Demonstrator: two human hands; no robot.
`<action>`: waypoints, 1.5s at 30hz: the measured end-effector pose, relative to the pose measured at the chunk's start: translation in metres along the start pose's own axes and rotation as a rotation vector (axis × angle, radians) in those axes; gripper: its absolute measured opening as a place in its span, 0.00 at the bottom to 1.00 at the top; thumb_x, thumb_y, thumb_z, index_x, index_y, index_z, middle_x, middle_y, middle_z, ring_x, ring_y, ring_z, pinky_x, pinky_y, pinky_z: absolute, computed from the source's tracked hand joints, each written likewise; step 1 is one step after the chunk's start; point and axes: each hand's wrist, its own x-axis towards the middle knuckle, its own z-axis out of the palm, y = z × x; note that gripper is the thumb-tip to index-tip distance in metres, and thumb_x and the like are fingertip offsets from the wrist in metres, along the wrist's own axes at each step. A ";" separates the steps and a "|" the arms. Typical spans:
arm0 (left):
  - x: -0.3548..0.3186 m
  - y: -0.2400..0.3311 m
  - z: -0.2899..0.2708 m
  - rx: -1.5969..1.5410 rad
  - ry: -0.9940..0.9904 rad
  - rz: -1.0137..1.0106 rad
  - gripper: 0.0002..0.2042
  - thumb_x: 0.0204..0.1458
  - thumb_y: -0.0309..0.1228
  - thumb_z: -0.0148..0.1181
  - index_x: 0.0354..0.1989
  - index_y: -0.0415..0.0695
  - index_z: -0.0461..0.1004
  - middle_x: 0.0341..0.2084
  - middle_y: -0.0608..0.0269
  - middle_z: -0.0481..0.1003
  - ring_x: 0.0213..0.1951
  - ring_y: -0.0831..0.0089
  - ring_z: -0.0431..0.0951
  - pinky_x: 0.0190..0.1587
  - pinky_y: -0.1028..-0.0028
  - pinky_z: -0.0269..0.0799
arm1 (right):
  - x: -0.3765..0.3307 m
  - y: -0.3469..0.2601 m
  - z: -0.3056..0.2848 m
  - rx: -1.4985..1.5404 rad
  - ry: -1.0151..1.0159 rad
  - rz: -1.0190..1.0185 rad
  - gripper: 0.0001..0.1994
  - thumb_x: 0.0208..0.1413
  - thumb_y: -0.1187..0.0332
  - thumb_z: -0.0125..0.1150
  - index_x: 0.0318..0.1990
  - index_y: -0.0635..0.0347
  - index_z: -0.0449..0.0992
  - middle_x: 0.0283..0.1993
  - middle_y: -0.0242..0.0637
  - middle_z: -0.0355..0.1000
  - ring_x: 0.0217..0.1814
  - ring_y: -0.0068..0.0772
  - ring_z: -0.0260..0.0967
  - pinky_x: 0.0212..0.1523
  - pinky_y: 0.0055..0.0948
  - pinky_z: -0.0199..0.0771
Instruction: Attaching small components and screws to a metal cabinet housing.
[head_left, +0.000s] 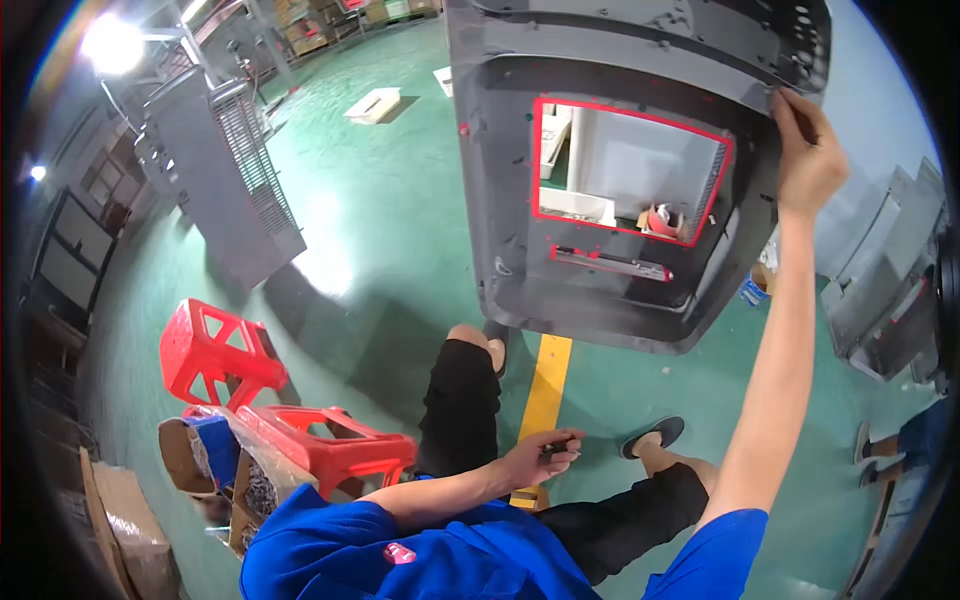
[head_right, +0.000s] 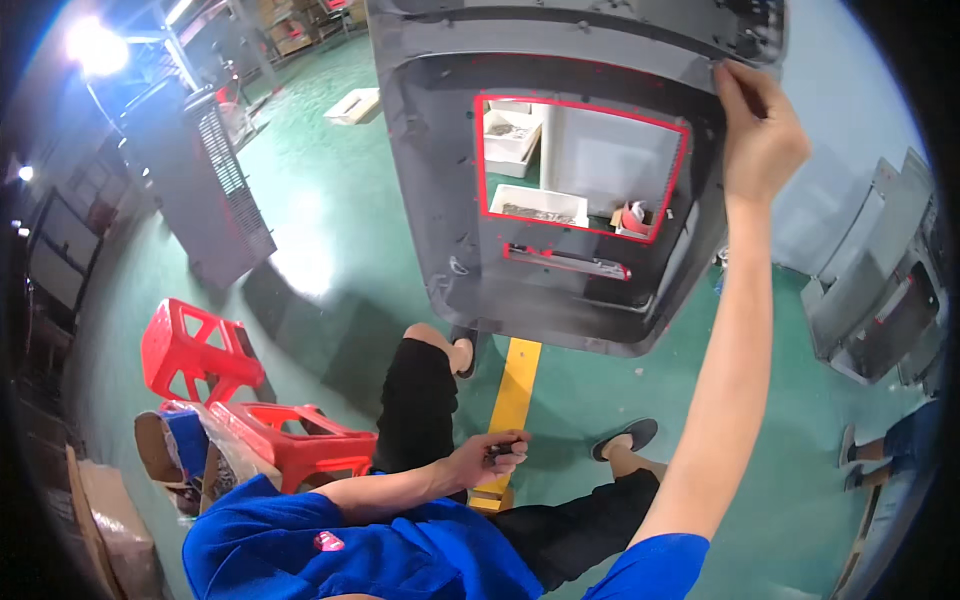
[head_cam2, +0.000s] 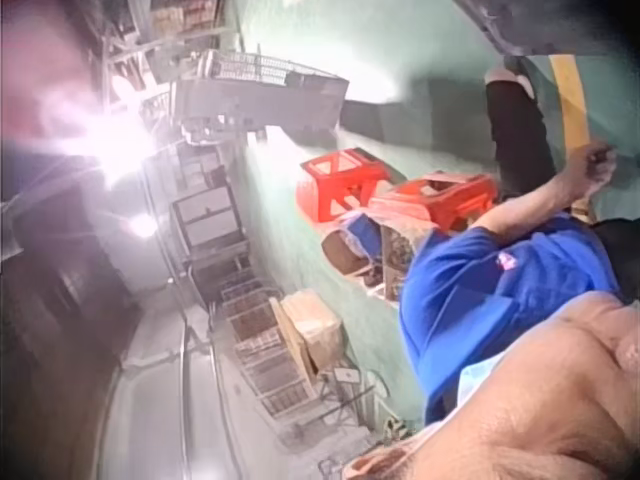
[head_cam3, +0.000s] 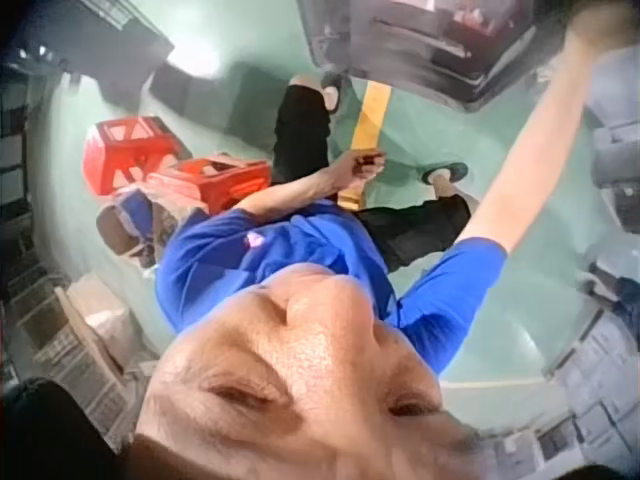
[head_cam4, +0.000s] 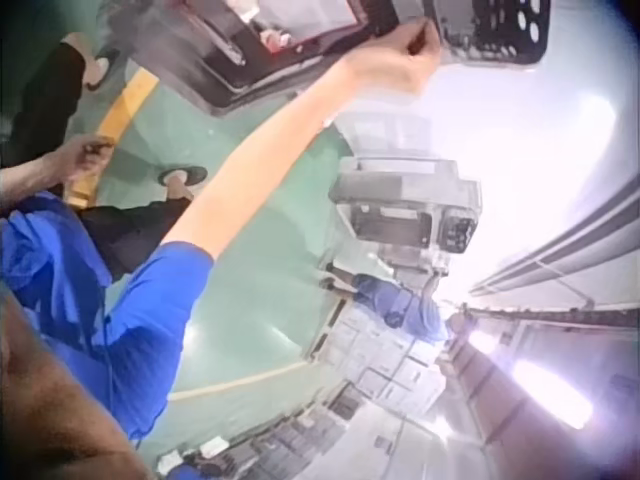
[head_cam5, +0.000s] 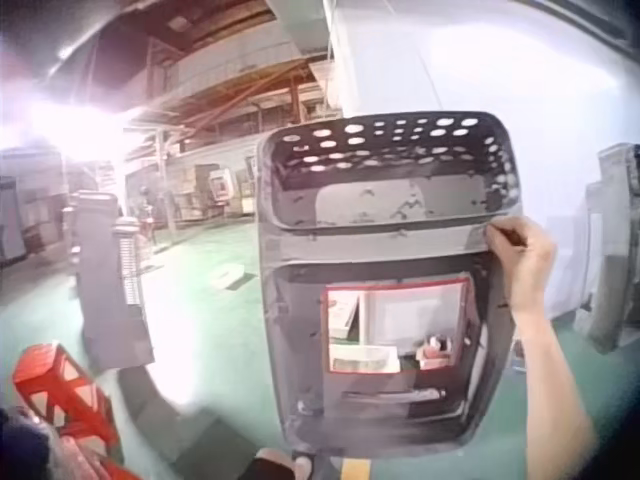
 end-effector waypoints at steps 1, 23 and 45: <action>-0.001 0.000 0.002 0.002 0.009 -0.008 0.09 0.59 0.28 0.45 0.43 0.37 0.66 0.26 0.68 0.64 0.21 0.82 0.57 0.20 0.84 0.53 | 0.002 -0.002 -0.003 -0.004 -0.003 0.009 0.06 0.47 0.69 0.66 0.33 0.58 0.81 0.28 0.35 0.77 0.29 0.23 0.74 0.33 0.19 0.70; 0.001 0.000 -0.010 0.068 -0.002 -0.039 0.10 0.59 0.29 0.45 0.45 0.37 0.65 0.28 0.67 0.64 0.23 0.83 0.59 0.19 0.84 0.53 | 0.004 -0.049 0.000 -0.001 -0.056 -0.045 0.06 0.41 0.74 0.67 0.28 0.68 0.78 0.23 0.42 0.75 0.23 0.25 0.70 0.25 0.25 0.66; -0.006 0.048 0.011 0.141 0.017 0.371 0.08 0.54 0.23 0.47 0.41 0.38 0.68 0.30 0.67 0.66 0.25 0.85 0.63 0.20 0.83 0.54 | -0.333 -0.119 -0.110 0.711 -1.037 1.270 0.09 0.45 0.78 0.65 0.35 0.66 0.72 0.29 0.32 0.73 0.30 0.18 0.69 0.32 0.18 0.68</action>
